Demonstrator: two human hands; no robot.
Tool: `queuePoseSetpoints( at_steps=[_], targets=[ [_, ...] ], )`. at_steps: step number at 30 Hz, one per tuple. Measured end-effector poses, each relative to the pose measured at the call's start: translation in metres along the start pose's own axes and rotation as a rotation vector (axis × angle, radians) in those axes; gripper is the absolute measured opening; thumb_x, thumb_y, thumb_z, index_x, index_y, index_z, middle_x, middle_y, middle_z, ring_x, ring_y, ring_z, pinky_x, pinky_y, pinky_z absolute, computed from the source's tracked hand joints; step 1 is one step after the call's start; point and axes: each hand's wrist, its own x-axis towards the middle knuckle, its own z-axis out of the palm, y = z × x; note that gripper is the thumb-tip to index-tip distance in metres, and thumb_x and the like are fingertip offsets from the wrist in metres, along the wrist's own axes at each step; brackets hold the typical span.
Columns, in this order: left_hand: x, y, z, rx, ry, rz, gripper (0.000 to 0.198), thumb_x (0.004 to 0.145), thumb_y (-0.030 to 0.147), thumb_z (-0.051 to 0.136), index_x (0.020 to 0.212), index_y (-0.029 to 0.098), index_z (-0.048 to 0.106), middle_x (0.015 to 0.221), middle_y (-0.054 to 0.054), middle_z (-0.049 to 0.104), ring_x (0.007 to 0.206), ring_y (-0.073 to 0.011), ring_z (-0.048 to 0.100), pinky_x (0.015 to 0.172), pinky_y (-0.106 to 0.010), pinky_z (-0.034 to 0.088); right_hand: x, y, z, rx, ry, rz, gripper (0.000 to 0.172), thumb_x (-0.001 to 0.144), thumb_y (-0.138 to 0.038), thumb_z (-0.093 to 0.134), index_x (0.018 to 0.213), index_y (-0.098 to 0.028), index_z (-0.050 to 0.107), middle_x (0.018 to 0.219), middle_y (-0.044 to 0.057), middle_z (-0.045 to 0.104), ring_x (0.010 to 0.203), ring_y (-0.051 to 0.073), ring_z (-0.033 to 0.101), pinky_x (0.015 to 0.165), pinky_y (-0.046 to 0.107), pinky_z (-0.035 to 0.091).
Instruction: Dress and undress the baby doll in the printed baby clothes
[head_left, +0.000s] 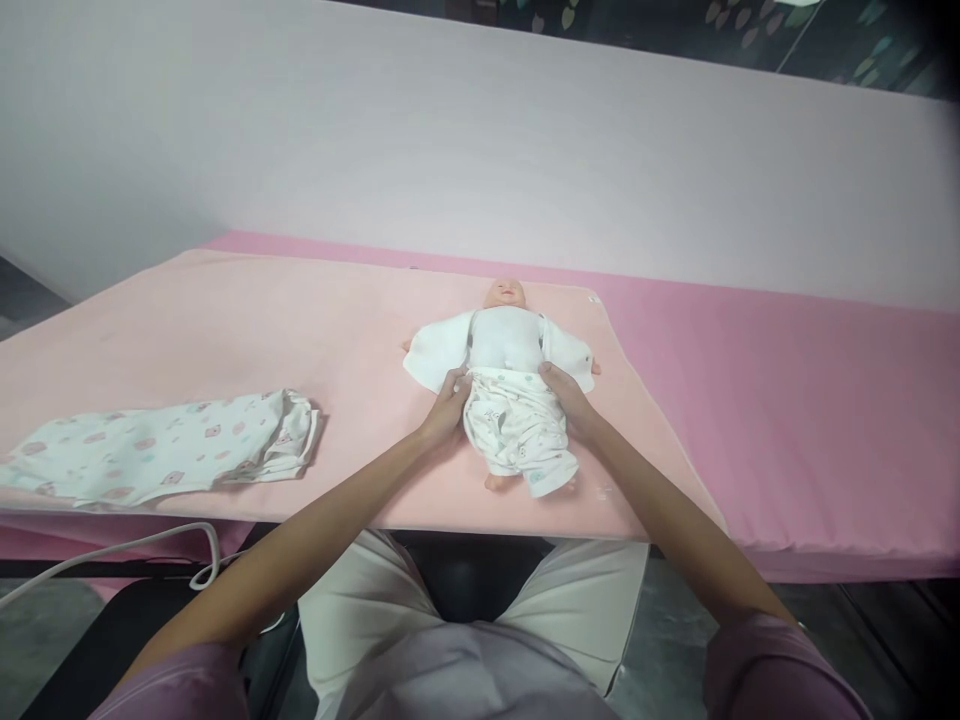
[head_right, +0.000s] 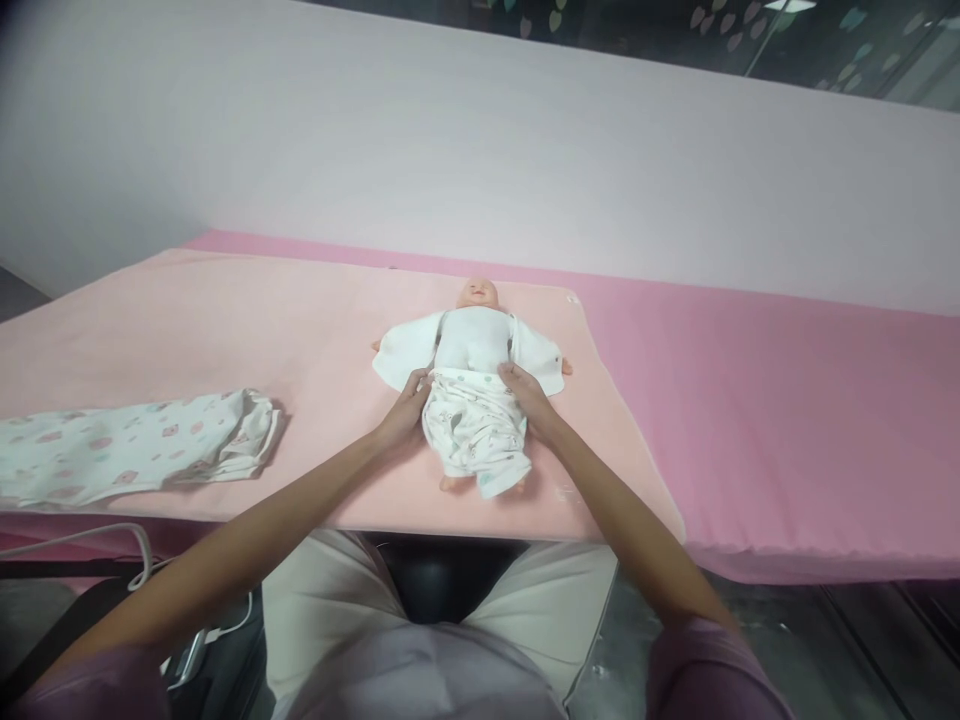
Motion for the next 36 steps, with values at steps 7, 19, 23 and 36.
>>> queuePoseSetpoints(
  at_steps=[7,19,23,36],
  targets=[
    [0.021,0.036,-0.024,0.158,-0.13,0.064,0.046,0.093,0.061,0.075,0.115,0.028,0.05,0.083,0.004,0.064,0.071,-0.0126,0.061,0.066,-0.023,0.05,0.009,-0.042,-0.036,-0.387,-0.271,-0.056,0.051,0.081,-0.071,0.08,0.09,-0.024,0.065,0.07,-0.004,0.05,0.061,0.013,0.041,0.058,0.028,0.029],
    [0.074,0.046,-0.026,0.232,0.038,0.016,0.051,0.087,0.066,0.075,0.11,0.03,0.048,0.08,0.005,0.058,0.065,-0.014,0.057,0.057,-0.023,0.047,0.066,-0.012,-0.018,-0.165,0.101,-0.013,0.06,0.071,-0.073,0.086,0.094,-0.024,0.061,0.088,-0.001,0.069,0.083,0.019,0.063,0.077,0.031,0.051],
    [0.079,0.036,-0.031,0.359,0.041,0.058,0.05,0.09,0.07,0.069,0.114,0.031,0.05,0.08,0.005,0.057,0.064,-0.0134,0.055,0.058,-0.023,0.045,0.073,0.007,-0.018,-0.081,0.076,-0.018,0.059,0.076,-0.076,0.08,0.1,-0.025,0.063,0.089,-0.002,0.067,0.085,0.018,0.062,0.077,0.03,0.05],
    [0.122,0.068,-0.016,0.634,-0.003,0.24,0.043,0.096,0.064,0.067,0.095,0.021,0.064,0.083,-0.001,0.058,0.074,-0.0157,0.051,0.067,-0.028,0.041,0.11,-0.028,-0.016,-0.469,0.091,-0.191,0.045,0.094,-0.066,0.064,0.082,-0.025,0.048,0.073,-0.004,0.044,0.069,0.016,0.042,0.064,0.03,0.038]
  ],
)
